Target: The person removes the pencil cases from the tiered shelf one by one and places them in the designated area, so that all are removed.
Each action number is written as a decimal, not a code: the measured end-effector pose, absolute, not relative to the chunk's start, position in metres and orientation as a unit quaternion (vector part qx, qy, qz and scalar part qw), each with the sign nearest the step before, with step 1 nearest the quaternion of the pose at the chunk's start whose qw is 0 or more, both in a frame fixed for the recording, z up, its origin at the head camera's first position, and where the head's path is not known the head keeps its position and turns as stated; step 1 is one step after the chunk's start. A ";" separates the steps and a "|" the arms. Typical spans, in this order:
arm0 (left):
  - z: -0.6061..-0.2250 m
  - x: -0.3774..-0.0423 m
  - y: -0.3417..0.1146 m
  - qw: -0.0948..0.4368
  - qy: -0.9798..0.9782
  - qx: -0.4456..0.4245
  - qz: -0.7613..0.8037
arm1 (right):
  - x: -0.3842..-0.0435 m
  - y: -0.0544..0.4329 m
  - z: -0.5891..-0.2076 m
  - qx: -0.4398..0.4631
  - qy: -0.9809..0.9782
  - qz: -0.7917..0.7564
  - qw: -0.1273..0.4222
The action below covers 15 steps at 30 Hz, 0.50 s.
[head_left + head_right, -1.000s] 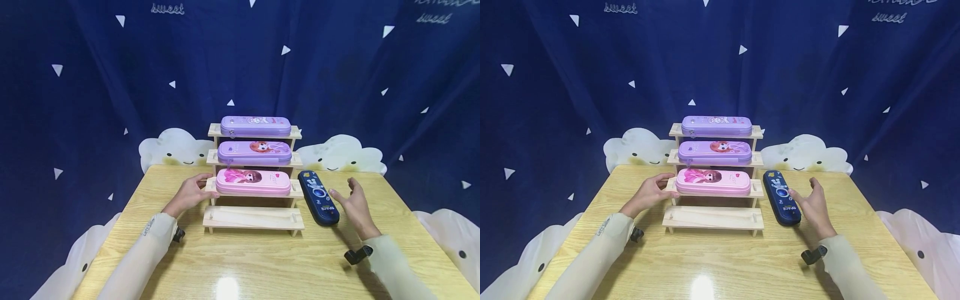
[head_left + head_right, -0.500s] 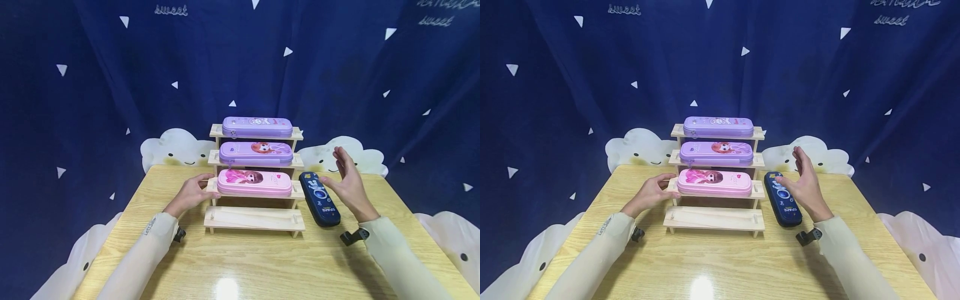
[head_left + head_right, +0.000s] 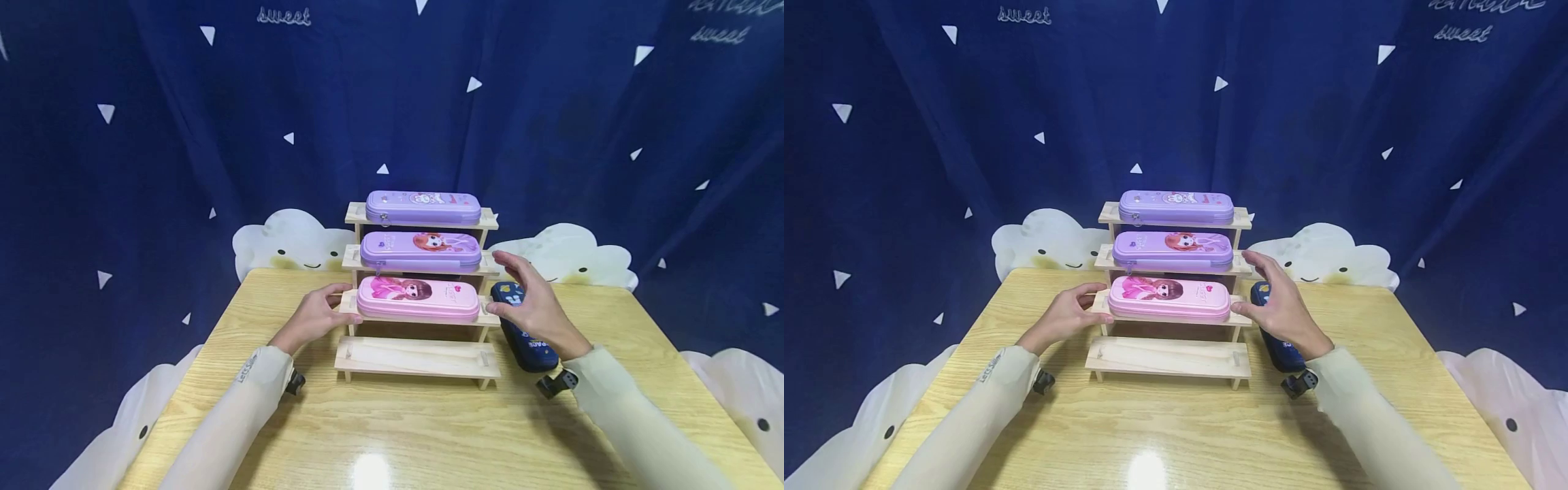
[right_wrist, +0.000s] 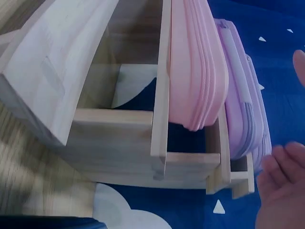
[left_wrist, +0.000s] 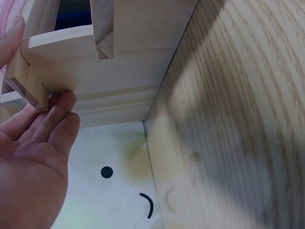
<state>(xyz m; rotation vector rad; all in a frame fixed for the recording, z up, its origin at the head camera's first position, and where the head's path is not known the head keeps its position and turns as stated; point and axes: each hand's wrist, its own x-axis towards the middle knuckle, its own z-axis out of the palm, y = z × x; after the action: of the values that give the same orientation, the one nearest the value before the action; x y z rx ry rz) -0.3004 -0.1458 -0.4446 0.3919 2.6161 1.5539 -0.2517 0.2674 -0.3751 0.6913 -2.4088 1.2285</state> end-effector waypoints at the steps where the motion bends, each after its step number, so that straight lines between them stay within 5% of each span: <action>1: -0.445 -0.301 -0.146 0.038 0.852 0.127 0.507 | -0.252 0.266 -0.375 0.247 -0.852 0.430 0.169; 15: -0.446 -0.303 -0.146 0.041 0.848 0.125 0.514 | -0.260 0.254 -0.384 0.245 -0.870 0.414 0.107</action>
<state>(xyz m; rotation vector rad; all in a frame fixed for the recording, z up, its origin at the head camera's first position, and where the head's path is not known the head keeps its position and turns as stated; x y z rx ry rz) -0.3027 -0.1460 -0.4464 0.3826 2.5965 1.5724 -0.2596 0.2537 -0.3843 0.7224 -2.5618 1.2196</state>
